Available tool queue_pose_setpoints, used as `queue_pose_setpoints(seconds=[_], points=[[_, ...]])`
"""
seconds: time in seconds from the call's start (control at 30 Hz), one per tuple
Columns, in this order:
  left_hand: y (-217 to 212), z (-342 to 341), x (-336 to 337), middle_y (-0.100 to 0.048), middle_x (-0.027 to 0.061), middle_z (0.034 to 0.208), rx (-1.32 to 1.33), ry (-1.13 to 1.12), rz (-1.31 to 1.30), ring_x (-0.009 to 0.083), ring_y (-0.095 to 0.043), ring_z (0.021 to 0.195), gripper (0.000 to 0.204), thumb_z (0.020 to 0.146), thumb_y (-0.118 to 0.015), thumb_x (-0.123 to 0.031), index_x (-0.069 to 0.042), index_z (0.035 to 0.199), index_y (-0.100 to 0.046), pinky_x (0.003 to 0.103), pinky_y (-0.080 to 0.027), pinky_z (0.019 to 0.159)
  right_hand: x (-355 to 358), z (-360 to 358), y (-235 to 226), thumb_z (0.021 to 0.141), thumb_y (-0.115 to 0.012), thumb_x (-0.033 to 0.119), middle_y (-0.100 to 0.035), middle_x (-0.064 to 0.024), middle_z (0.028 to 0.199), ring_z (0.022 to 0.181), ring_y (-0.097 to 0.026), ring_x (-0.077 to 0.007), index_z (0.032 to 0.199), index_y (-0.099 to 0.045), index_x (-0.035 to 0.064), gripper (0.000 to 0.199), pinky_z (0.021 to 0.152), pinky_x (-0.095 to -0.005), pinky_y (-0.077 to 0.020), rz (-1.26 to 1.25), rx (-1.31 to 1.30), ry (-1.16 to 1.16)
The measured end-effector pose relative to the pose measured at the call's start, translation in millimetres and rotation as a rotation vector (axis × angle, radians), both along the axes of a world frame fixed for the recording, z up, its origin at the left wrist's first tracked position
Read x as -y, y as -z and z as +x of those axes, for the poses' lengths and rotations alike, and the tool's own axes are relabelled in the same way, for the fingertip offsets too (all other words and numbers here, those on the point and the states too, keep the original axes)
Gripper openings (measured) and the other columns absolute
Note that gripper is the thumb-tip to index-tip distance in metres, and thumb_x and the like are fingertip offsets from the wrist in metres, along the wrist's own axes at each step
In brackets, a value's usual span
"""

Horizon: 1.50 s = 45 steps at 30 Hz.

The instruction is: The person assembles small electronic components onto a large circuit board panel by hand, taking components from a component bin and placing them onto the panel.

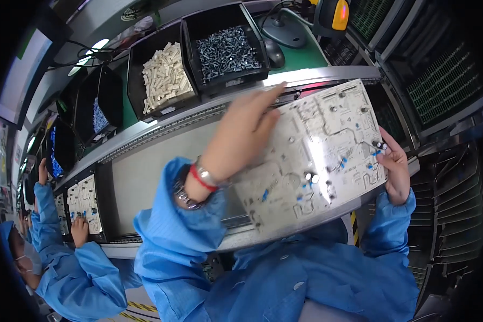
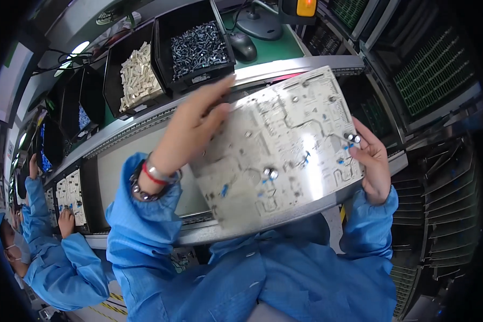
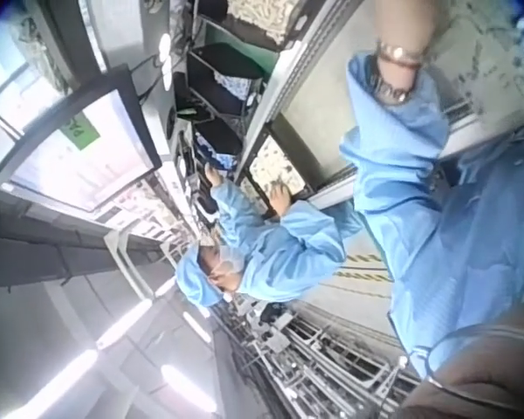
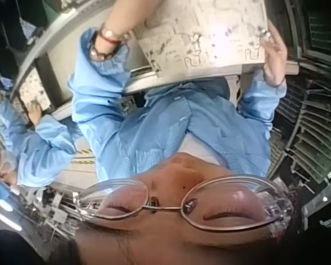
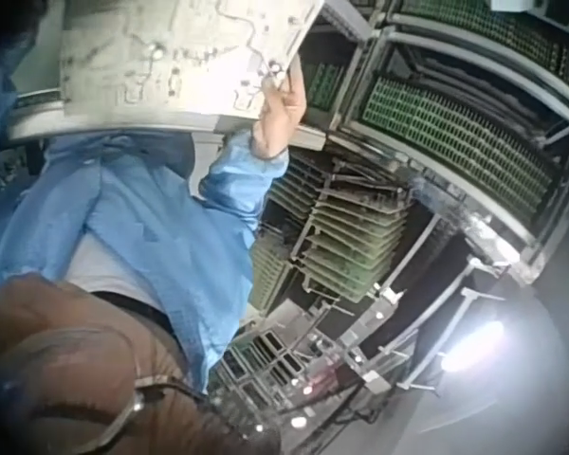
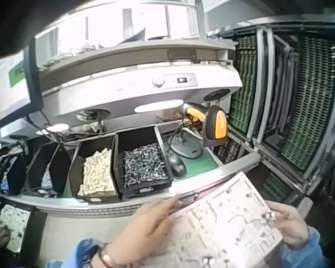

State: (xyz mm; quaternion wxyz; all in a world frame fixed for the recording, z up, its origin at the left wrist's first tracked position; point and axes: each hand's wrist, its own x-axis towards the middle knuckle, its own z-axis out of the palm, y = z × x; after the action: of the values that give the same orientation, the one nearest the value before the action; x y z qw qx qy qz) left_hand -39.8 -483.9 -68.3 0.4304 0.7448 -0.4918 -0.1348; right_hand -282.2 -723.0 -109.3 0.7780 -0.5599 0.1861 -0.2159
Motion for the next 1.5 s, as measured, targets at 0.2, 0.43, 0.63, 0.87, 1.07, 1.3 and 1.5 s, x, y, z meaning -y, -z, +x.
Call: queue_pose_setpoints(seconds=[0.2,0.43,0.63,0.87,1.07,1.3,1.5], points=[[38.4,18.9,-63.6,-0.053,0.0167,0.119,0.148,-0.253,-0.121,0.0296,-0.05,0.11,0.041,0.084,-0.053,-0.005,-0.006,0.125,-0.048,0.035,-0.041,0.091,44.4,2.5,26.3,0.079,-0.049,-0.012,-0.053,-0.0178,0.123,0.108,-0.056,-0.0206,0.133,-0.034,-0.0064,0.057,0.095,-0.0294,-0.0434,0.035,-0.122,0.034],[78.1,-17.8,-104.8,-0.052,0.0103,0.118,-0.229,-0.422,-0.039,0.0226,-0.051,0.107,0.036,0.082,-0.05,0.002,-0.005,0.117,-0.053,0.032,-0.041,0.089,36.0,12.9,32.9,0.08,-0.047,-0.011,-0.055,-0.0165,0.12,0.106,-0.057,-0.018,0.134,-0.036,-0.0049,0.055,0.094,-0.0259,-0.0422,-0.059,-0.202,0.028],[69.7,-27.2,-93.9,-0.051,0.0122,0.116,-0.158,-0.341,-0.006,0.0266,-0.051,0.106,0.036,0.079,-0.051,0.004,-0.004,0.115,-0.054,0.034,-0.041,0.09,31.9,29.6,36.4,0.082,-0.049,-0.006,-0.056,-0.0122,0.118,0.1,-0.056,-0.0144,0.133,-0.038,-0.0022,0.053,0.087,-0.023,-0.0425,-0.279,-0.291,0.021],[61.2,-57.7,-72.4,-0.042,0.0115,0.131,0.259,0.054,0.234,0.0373,-0.035,0.123,0.051,0.07,-0.067,-0.011,-0.01,0.119,-0.054,0.048,-0.032,0.099,18.7,28.3,31.9,0.074,-0.055,0.0,-0.04,-0.0082,0.124,0.1,-0.043,-0.0232,0.127,-0.051,0.0112,0.055,0.094,-0.0316,-0.0327,-1.467,-0.55,0.113],[64.4,-58.7,-71.8,-0.037,0.0121,0.138,0.411,0.087,0.397,0.036,-0.034,0.125,0.051,0.073,-0.066,-0.018,-0.013,0.122,-0.055,0.047,-0.028,0.103,-0.7,41.5,35.8,0.076,-0.057,0.006,-0.038,-0.0094,0.136,0.125,-0.027,-0.0321,0.126,-0.052,0.0126,0.051,0.103,-0.0406,-0.0219,-1.555,-0.548,-0.191],[54.7,-58.7,-70.3,-0.037,0.0119,0.14,0.414,0.164,0.448,0.037,-0.029,0.13,0.061,0.07,-0.069,-0.033,-0.008,0.123,-0.054,0.051,-0.022,0.105,-28.8,38.1,12.3,0.075,-0.067,0.017,-0.05,-0.0067,0.129,0.124,-0.04,-0.0324,0.113,-0.062,0.0133,0.038,0.099,-0.0469,-0.0301,-1.352,-0.057,-0.826],[53.8,-50.9,-72.5,-0.042,0.0093,0.136,0.347,0.212,0.414,0.0307,-0.035,0.128,0.062,0.067,-0.072,-0.034,-0.006,0.12,-0.054,0.049,-0.027,0.104,-6.3,61.8,24.6,0.071,-0.069,0.023,-0.062,-0.0021,0.114,0.113,-0.05,-0.0251,0.091,-0.071,0.0128,0.022,0.091,-0.0427,-0.0374,-1.316,0.141,-0.855]])
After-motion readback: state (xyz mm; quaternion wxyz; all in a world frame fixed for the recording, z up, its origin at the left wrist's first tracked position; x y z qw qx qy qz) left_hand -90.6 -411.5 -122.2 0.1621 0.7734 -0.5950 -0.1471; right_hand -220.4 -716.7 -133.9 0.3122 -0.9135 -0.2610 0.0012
